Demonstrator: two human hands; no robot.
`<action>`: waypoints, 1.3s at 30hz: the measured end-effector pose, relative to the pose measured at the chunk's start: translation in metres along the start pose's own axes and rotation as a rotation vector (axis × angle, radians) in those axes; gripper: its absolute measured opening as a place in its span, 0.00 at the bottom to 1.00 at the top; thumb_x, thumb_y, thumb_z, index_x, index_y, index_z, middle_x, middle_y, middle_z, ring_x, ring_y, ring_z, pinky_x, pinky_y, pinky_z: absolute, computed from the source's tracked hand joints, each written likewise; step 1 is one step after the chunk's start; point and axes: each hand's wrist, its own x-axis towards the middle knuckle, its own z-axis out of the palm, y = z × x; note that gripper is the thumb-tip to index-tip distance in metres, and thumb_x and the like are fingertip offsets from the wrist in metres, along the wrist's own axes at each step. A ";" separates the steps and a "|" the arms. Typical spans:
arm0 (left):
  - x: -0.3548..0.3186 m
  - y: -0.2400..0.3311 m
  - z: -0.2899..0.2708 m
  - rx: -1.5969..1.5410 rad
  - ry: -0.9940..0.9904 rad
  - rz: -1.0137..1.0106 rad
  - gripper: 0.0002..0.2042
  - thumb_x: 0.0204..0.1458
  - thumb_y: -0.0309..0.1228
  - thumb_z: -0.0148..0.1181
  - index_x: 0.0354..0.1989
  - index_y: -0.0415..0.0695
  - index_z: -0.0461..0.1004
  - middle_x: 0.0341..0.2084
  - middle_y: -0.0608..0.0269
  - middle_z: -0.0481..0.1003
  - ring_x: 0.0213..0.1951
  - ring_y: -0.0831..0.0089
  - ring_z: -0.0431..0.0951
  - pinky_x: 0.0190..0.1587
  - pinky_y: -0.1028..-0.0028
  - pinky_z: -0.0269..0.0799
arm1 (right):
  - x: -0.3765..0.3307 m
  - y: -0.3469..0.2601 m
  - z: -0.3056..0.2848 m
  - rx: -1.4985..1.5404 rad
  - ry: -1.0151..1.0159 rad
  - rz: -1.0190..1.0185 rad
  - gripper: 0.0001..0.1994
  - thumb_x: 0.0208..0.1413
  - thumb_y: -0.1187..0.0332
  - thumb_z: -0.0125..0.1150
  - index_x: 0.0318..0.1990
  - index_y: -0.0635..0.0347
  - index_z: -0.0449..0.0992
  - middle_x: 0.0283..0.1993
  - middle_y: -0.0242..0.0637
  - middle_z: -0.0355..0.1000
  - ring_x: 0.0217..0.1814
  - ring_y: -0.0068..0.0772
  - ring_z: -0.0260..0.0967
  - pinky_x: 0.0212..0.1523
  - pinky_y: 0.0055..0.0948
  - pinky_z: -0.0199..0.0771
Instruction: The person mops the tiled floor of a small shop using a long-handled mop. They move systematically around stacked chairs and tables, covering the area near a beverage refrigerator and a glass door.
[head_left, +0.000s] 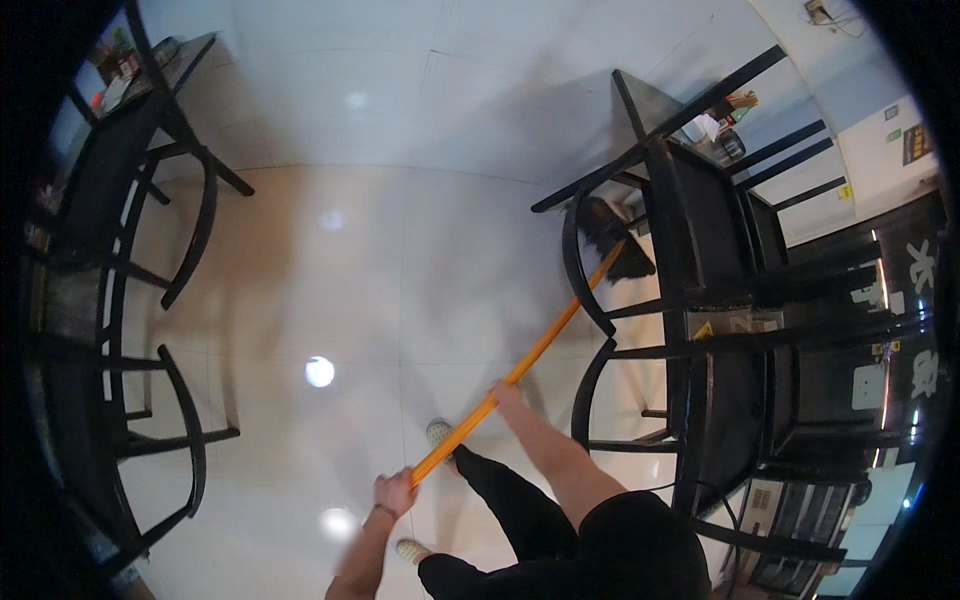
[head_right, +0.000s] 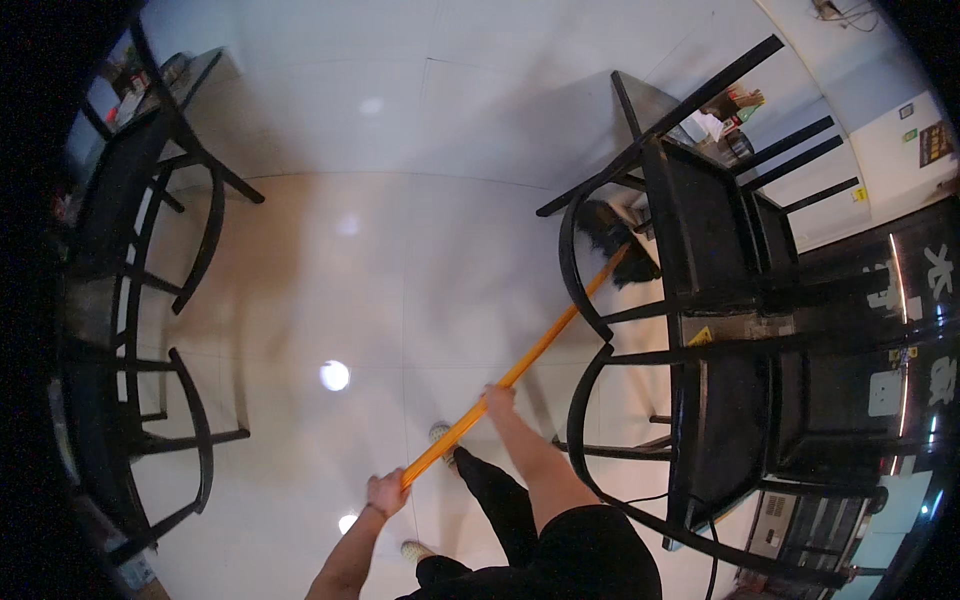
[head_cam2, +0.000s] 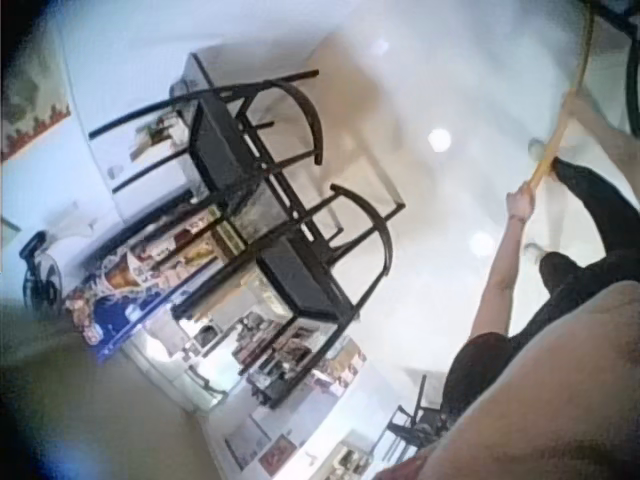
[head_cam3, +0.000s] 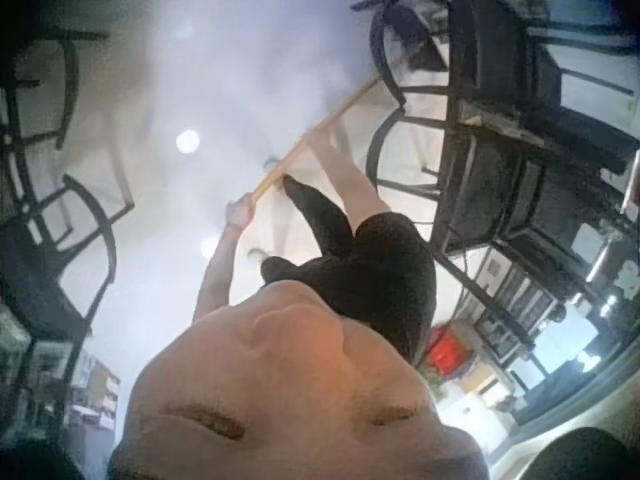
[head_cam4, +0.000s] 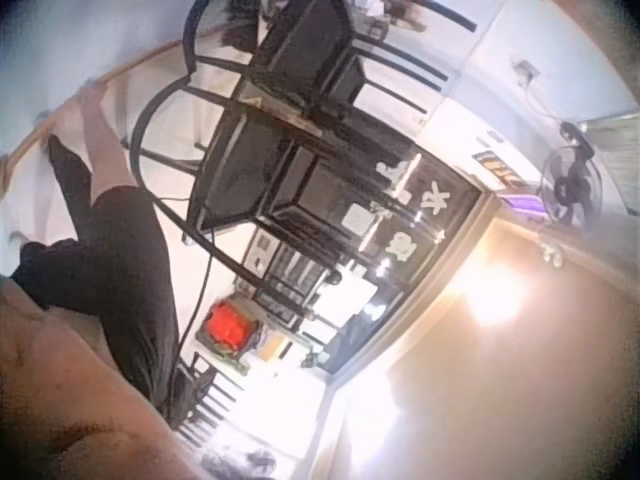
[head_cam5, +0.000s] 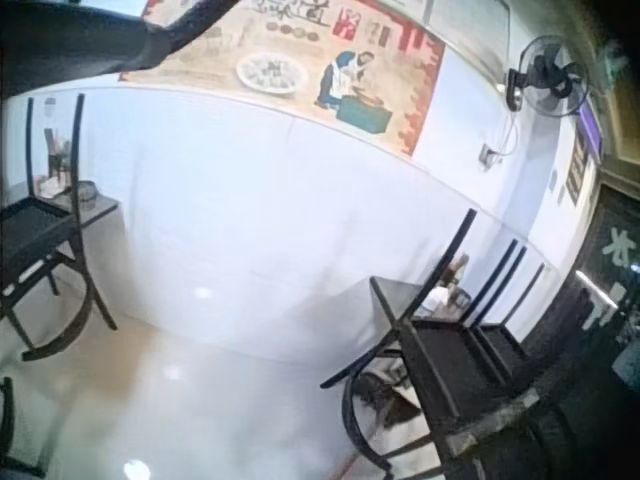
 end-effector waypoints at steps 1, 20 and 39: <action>0.046 0.044 -0.011 -0.059 -0.018 0.078 0.13 0.42 0.39 0.49 0.35 0.48 0.64 0.23 0.62 0.72 0.27 0.65 0.73 0.31 0.61 0.61 | 0.073 -0.019 -0.039 0.086 -0.022 -0.131 0.15 0.39 0.76 0.55 0.33 0.64 0.56 0.21 0.40 0.63 0.20 0.36 0.65 0.17 0.34 0.67; 0.105 0.173 0.031 -0.827 -0.257 -0.123 0.16 0.44 0.38 0.47 0.38 0.41 0.61 0.27 0.47 0.70 0.32 0.50 0.70 0.34 0.60 0.65 | -0.009 -0.085 -0.055 -0.676 -0.028 0.057 0.29 0.37 0.77 0.51 0.46 0.66 0.42 0.36 0.51 0.62 0.22 0.42 0.68 0.19 0.35 0.71; -0.575 -0.028 0.098 -1.035 -0.267 -0.537 0.16 0.45 0.31 0.52 0.43 0.43 0.61 0.17 0.66 0.68 0.16 0.78 0.68 0.20 0.78 0.66 | -0.502 0.415 -0.128 -0.769 -0.228 0.256 0.11 0.41 0.70 0.49 0.34 0.65 0.68 0.29 0.43 0.70 0.26 0.40 0.70 0.26 0.47 0.69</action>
